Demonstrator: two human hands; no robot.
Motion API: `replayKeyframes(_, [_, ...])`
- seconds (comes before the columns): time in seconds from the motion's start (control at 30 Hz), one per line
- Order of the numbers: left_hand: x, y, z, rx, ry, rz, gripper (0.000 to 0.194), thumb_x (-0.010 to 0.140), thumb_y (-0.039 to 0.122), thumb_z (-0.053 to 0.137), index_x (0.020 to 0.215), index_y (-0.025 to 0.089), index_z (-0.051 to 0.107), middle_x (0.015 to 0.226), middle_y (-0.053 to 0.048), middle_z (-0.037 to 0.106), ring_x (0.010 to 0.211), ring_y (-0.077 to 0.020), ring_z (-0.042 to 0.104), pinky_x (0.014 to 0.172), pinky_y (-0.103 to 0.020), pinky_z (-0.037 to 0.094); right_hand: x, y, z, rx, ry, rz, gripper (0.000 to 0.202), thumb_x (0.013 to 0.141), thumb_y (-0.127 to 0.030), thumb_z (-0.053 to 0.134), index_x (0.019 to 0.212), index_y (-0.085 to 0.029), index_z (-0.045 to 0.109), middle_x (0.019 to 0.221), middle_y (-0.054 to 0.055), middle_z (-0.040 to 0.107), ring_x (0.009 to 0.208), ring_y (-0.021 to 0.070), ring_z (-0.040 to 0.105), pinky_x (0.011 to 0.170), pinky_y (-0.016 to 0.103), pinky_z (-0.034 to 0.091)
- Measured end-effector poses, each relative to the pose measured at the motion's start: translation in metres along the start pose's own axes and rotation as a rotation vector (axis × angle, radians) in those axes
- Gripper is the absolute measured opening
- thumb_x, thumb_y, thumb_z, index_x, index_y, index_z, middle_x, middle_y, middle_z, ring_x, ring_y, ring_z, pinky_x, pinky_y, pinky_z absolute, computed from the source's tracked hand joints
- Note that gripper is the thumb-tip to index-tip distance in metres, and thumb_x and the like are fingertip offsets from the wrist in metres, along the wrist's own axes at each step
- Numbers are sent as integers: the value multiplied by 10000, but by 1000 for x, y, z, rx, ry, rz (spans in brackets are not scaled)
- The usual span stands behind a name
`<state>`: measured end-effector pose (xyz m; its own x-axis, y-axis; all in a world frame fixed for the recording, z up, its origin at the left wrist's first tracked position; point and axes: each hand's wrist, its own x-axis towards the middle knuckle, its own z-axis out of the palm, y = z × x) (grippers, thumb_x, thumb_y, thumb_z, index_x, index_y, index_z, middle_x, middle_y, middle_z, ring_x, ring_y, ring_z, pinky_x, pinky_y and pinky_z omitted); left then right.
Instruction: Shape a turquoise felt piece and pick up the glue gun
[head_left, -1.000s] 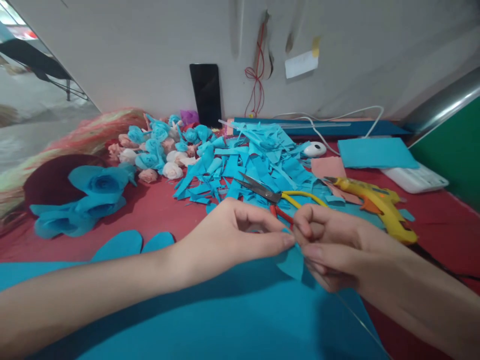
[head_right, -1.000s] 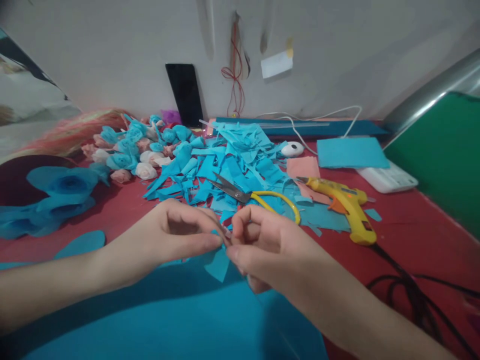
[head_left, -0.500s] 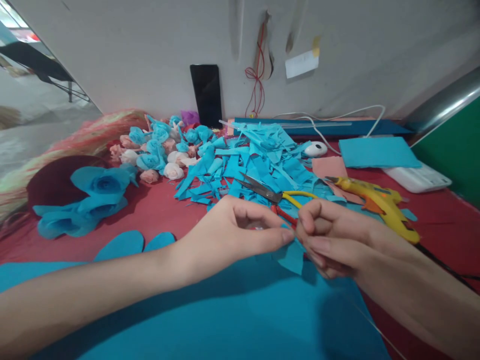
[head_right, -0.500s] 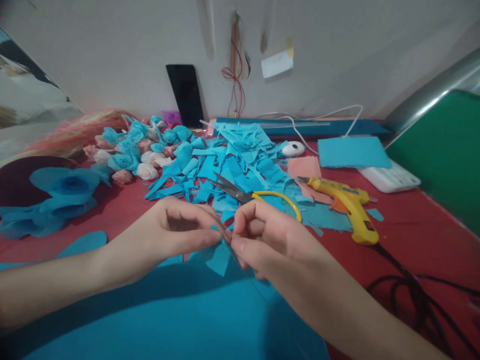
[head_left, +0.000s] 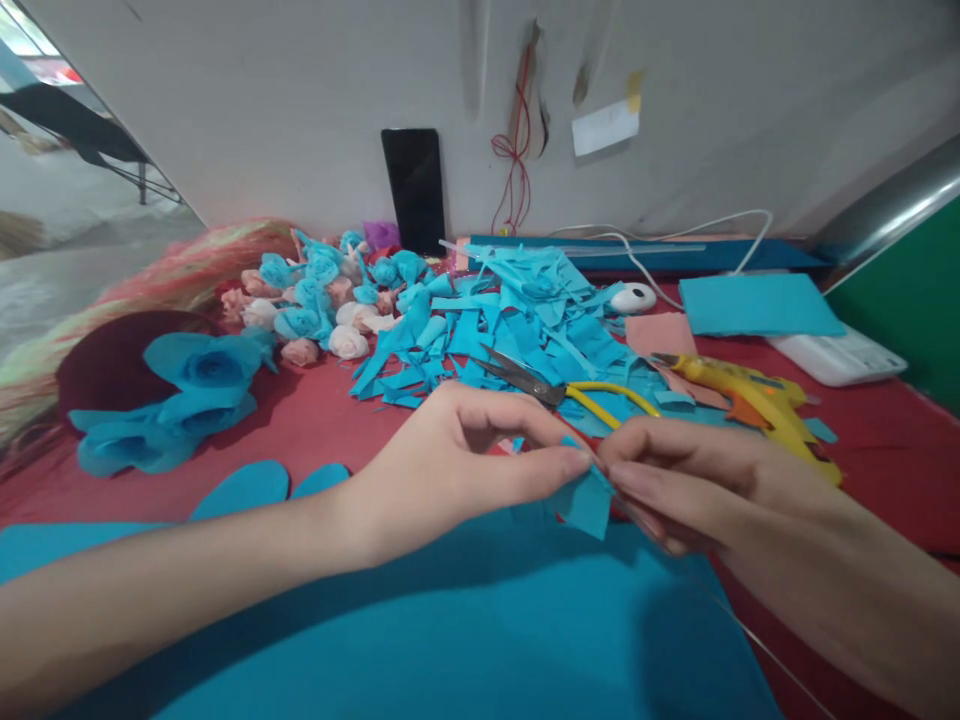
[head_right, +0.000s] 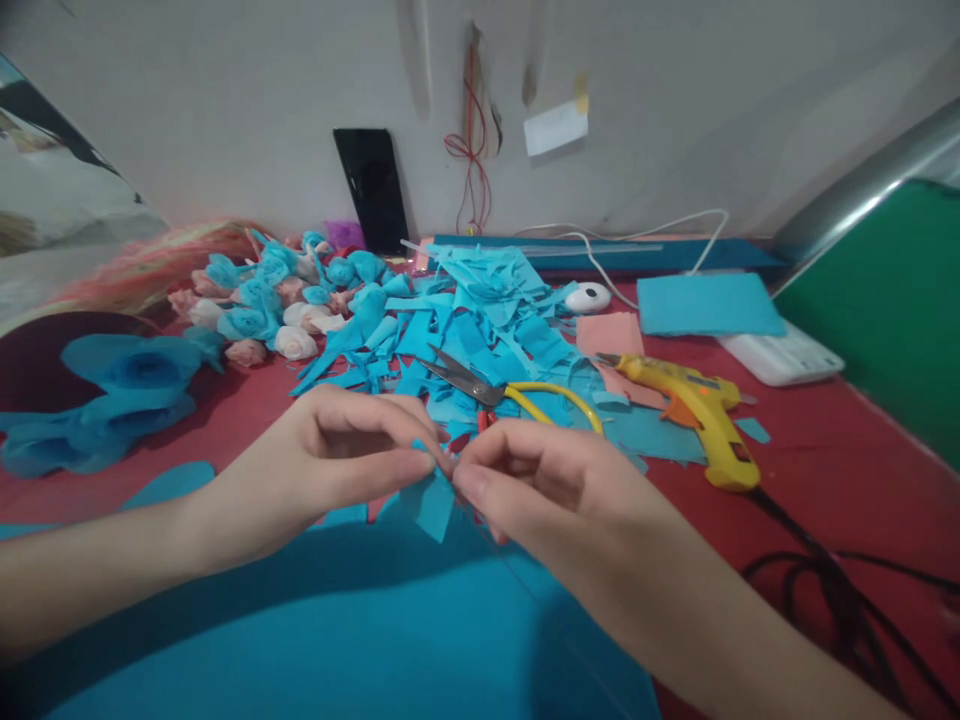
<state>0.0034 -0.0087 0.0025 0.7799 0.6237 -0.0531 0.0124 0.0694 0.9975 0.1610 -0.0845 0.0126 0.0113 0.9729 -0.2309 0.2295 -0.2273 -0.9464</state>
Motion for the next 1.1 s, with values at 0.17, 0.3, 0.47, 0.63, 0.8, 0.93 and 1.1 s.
replayKeyframes(0.17, [-1,0,0,26,-14,18,99,733,183,593,662,121,622,616,25,549,496,-21,437,443,-127,369,0,2,-1,43,-26,35,139,720,-238,531,589,-197,552,478,-55,386,398,42,326,351,142,252])
replayKeyframes(0.3, [-1,0,0,48,-11,3,101,735,198,593,672,123,617,621,22,540,505,-28,428,438,-131,361,2,3,1,87,-59,77,135,702,-278,550,597,-192,549,464,-55,370,389,47,308,345,158,228])
replayKeyframes(0.47, [-1,1,0,64,-19,-6,131,742,234,588,670,129,618,626,13,546,513,-41,429,437,-145,357,1,2,2,178,-93,114,132,708,-257,550,592,-194,538,468,-57,372,400,45,289,364,160,208])
replayKeyframes(0.63, [-1,1,-1,65,-22,3,106,734,211,594,672,129,620,630,14,553,509,-40,433,442,-149,354,-1,0,0,176,-113,126,122,700,-268,553,601,-198,541,474,-55,380,404,50,285,368,169,198])
replayKeyframes(0.8, [-3,1,0,85,-24,18,115,741,210,587,663,129,612,632,17,556,527,-40,442,456,-144,359,3,1,0,148,-106,98,116,687,-264,548,590,-201,535,465,-58,353,394,52,268,355,182,195])
replayKeyframes(0.93, [-3,1,-1,102,-24,13,123,744,223,587,664,131,606,625,18,559,538,-46,440,468,-150,361,3,2,2,82,-30,67,113,684,-257,538,584,-205,544,480,-50,370,411,58,303,361,181,237])
replayKeyframes(1.1, [-2,0,-1,103,-17,11,124,741,225,587,659,133,601,619,16,566,548,-55,447,496,-164,369,-2,2,0,21,-64,26,126,718,-259,534,607,-209,563,506,-46,391,419,55,312,360,164,253])
